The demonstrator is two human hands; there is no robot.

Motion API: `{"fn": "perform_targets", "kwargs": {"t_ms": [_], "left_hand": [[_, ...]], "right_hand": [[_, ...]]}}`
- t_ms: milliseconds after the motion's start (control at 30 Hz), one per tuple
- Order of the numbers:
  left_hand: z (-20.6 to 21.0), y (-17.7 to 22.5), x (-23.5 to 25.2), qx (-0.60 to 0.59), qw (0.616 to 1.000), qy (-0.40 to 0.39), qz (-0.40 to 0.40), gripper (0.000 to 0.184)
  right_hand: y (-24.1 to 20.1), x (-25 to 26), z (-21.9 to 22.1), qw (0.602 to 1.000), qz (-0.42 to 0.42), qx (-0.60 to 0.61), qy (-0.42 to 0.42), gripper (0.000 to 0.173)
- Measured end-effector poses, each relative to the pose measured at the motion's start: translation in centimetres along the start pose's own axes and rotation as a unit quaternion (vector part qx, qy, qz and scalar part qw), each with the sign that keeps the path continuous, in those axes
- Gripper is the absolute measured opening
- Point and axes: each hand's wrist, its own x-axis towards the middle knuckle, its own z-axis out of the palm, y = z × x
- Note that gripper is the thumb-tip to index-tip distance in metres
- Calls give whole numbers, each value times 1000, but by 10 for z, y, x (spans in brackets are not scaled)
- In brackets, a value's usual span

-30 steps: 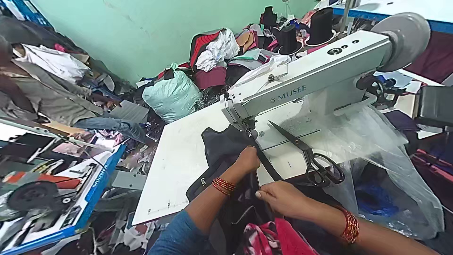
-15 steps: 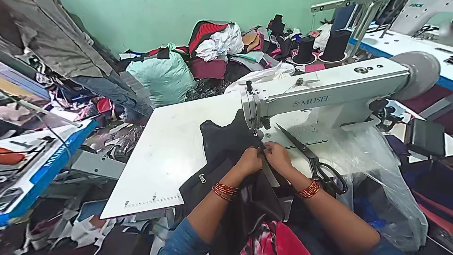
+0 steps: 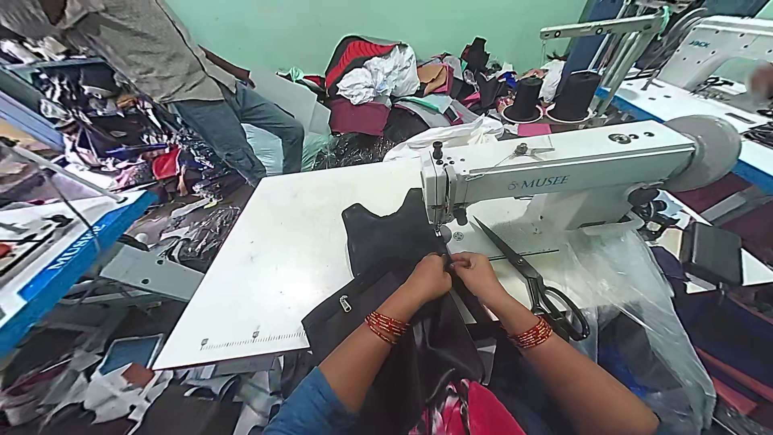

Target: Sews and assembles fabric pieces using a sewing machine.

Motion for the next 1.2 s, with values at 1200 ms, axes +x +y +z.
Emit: {"fn": "perform_targets", "kwargs": {"t_ms": [1200], "left_hand": [[34,-21,-10,169,978,96,74,49]], "right_hand": [[-19,-23,8,922,-60,-375,-79,39]]}}
